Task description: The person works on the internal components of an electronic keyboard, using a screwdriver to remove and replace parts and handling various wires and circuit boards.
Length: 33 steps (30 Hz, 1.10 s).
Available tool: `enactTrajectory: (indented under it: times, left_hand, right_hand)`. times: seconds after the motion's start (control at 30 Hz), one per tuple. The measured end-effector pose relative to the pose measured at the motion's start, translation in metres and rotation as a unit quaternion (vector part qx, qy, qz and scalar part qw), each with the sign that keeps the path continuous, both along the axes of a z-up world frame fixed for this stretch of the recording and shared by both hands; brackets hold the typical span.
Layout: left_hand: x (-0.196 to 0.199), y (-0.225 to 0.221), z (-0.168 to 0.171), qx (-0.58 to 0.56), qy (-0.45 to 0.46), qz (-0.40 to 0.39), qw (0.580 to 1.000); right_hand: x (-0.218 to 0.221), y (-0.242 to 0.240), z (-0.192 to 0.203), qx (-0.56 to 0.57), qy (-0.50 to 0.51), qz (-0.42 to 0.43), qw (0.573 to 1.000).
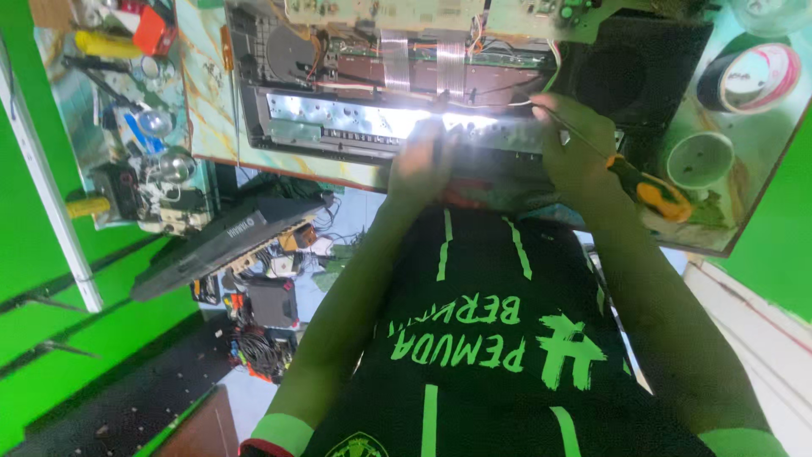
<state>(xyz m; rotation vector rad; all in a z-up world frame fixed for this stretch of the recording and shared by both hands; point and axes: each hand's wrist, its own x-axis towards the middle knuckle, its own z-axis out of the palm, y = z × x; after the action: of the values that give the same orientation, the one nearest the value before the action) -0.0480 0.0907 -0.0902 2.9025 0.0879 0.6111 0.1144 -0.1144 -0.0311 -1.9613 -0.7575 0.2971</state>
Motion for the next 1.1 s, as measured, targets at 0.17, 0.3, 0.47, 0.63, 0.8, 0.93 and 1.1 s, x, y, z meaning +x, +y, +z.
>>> enactTrajectory:
  times: [0.17, 0.3, 0.47, 0.63, 0.8, 0.93, 1.1]
  left_hand:
    - [0.006, -0.005, 0.010, -0.278, 0.061, 0.101, 0.953]
    - [0.012, -0.003, 0.025, -0.338, 0.140, 0.120, 0.923]
    - [0.027, -0.002, 0.031, -0.291, 0.170, 0.128, 0.933]
    - [0.027, -0.006, 0.026, -0.297, 0.161, 0.135, 0.931]
    - [0.029, -0.004, 0.019, -0.312, 0.181, 0.143, 0.922]
    - [0.029, -0.004, 0.016, -0.311, 0.177, 0.138, 0.923]
    - [0.026, -0.004, 0.015, -0.313, 0.176, 0.143, 0.923]
  right_hand:
    - [0.010, -0.008, -0.015, -0.015, -0.017, 0.039, 0.999]
    - [0.009, -0.004, -0.023, 0.033, -0.064, 0.033, 0.997]
    - [0.014, -0.002, -0.015, -0.017, -0.045, 0.035, 0.998]
    - [0.013, 0.005, -0.004, -0.038, 0.005, 0.014, 0.999]
    - [0.016, 0.015, -0.001, -0.041, -0.088, 0.031, 0.995]
    - [0.018, 0.020, 0.001, -0.029, -0.062, 0.044, 0.997]
    - [0.022, 0.027, -0.001, -0.068, -0.023, 0.060, 0.996]
